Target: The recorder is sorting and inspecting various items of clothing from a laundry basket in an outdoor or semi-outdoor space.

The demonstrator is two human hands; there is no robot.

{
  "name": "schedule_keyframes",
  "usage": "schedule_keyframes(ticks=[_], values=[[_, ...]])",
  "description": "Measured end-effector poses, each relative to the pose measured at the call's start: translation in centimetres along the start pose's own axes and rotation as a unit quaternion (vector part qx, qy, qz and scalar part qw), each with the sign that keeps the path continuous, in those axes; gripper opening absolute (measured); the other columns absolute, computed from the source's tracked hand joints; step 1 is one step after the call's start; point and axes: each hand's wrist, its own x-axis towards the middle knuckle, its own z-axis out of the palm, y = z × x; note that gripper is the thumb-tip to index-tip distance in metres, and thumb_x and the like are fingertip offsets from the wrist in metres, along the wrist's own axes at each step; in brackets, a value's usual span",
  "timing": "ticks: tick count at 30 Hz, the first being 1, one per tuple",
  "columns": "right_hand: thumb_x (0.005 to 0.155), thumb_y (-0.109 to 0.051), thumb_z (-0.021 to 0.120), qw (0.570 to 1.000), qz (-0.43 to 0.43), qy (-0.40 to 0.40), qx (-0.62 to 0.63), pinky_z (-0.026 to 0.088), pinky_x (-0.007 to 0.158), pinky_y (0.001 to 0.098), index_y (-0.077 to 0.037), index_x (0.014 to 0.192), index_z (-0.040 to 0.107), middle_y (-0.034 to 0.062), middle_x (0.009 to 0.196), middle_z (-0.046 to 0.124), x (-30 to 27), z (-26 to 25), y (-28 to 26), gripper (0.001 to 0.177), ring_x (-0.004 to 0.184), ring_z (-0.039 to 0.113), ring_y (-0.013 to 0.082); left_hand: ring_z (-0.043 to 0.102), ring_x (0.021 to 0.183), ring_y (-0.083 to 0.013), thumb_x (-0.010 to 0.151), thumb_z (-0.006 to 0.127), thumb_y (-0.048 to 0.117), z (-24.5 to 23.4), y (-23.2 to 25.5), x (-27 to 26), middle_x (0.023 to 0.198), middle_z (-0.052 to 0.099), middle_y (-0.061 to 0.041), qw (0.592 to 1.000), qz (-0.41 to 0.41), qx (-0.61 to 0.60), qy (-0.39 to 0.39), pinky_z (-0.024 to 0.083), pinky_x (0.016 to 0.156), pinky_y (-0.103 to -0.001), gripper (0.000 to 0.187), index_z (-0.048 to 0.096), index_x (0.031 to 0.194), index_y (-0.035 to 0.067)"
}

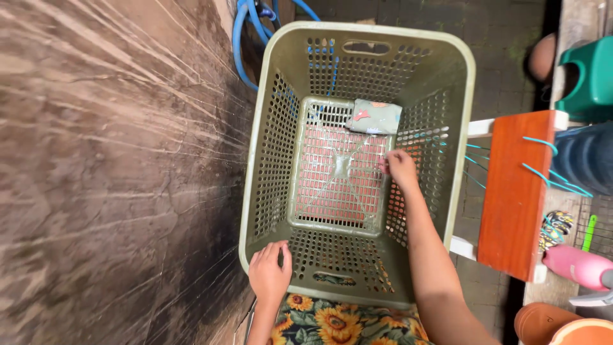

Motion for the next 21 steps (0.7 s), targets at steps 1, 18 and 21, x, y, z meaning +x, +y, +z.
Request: schedule_keyframes(ticks=[1,18,21], values=[[0.106,-0.02,0.059,1.0,-0.005,0.002,0.001,0.059,0.065,0.0318,0.002,0.112,0.062,0.017,0.098,0.075,-3.8,-0.4,-3.2,0.023,0.074,0.073,0.0191,0.069,0.08,-0.0279,0.093,0.064,0.017,-0.1,0.1,0.1,0.09,0.074,-0.005,1.0,0.004,-0.002,0.003,0.052,0.077,-0.037,0.012,0.073,0.093,0.009],[0.095,-0.011,0.062,0.866,-0.116,0.217,-0.437,0.052,0.077,0.0551,-0.012,0.163,0.024,0.0277,0.127,0.057,-27.1,-6.1,-10.0,0.078,0.095,0.064,0.0475,0.064,0.059,-0.0296,0.093,0.069,0.028,-0.1,-1.3,-5.6,0.06,0.065,-0.009,0.965,0.249,-0.076,-0.036,0.057,0.078,-0.042,0.037,0.069,0.063,0.007],[0.099,-0.018,0.061,0.862,-0.122,0.205,-0.446,0.053,0.077,0.0556,-0.016,0.166,0.019,0.0273,0.111,0.065,-26.3,-7.2,-7.4,0.079,0.092,0.067,0.0464,0.066,0.06,-0.0312,0.091,0.071,0.031,-0.1,-1.0,-6.6,0.062,0.067,-0.011,0.974,0.219,-0.054,-0.034,0.053,0.066,-0.043,0.036,0.072,0.064,0.008]])
